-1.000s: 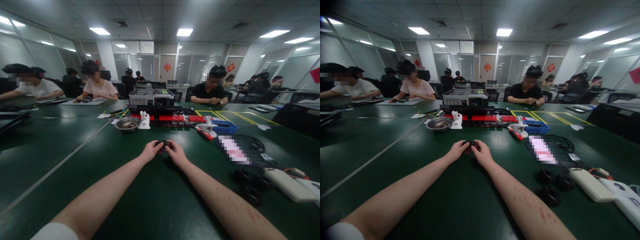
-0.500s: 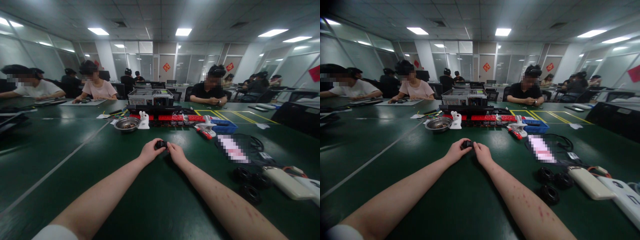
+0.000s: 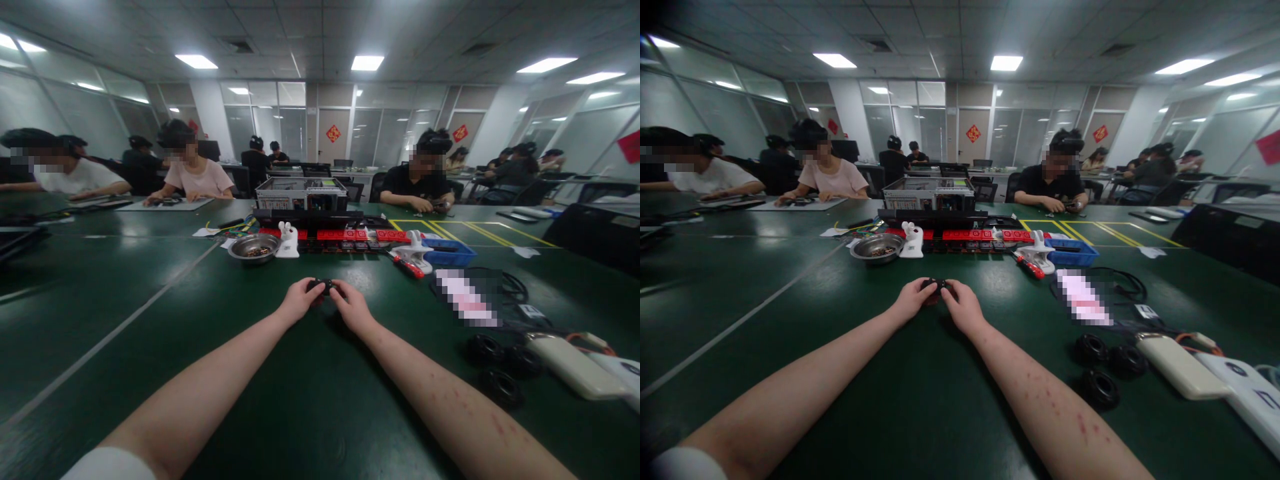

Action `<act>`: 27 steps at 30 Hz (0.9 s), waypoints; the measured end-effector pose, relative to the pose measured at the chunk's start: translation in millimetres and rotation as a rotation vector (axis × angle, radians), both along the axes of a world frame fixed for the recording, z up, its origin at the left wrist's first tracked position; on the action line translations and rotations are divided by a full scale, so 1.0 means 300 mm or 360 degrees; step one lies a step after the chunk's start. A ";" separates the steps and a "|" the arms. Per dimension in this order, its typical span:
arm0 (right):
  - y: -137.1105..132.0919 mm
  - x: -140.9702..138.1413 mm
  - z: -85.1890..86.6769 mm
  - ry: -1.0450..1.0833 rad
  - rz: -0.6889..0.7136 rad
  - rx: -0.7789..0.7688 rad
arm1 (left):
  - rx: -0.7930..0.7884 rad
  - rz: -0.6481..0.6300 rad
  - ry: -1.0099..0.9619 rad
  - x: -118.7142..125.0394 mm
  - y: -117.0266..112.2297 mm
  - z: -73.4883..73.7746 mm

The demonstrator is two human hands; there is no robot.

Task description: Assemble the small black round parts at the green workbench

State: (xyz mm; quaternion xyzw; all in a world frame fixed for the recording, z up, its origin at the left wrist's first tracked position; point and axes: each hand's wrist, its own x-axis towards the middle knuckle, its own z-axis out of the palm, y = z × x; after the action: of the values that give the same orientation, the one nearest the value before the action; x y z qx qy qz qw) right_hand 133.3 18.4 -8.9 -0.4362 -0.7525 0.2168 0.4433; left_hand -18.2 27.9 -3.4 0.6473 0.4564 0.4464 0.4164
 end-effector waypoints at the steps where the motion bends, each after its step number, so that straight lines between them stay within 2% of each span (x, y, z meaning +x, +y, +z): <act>1: -0.001 0.000 0.001 0.0023 -0.0010 -0.0007 | 0.0081 0.0038 0.0097 -0.001 -0.006 0.004; 5: 0.002 0.002 0.001 0.0002 -0.0170 -0.0078 | 0.0375 0.0144 0.0512 -0.002 -0.037 0.028; 9: 0.014 0.006 -0.007 -0.0088 -0.0231 -0.0185 | 0.0438 0.0169 0.0669 0.003 -0.058 0.049; 14: 0.022 0.005 -0.011 -0.0100 -0.0192 -0.0164 | 0.0361 0.0134 0.0563 0.003 -0.051 0.046; 20: 0.009 -0.001 0.001 -0.0023 -0.0069 -0.0008 | -0.0027 -0.0026 0.0047 0.003 -0.006 0.005; 22: 0.005 -0.002 0.004 0.0005 -0.0034 0.0000 | -0.0088 -0.0057 -0.0034 0.004 0.000 0.001; 24: 0.002 -0.003 0.004 0.0044 -0.0035 -0.0031 | -0.0043 -0.0025 0.0010 0.005 -0.006 0.006; 27: 0.004 -0.002 0.003 0.0077 -0.0090 -0.0077 | 0.0180 0.0070 0.0278 0.007 -0.030 0.027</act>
State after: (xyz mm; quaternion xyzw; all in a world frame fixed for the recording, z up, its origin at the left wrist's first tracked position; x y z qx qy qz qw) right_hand 132.8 19.7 -8.1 -0.4625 -0.7234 0.2327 0.4568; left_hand -16.2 18.9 4.6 0.6960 0.4792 0.4224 0.3278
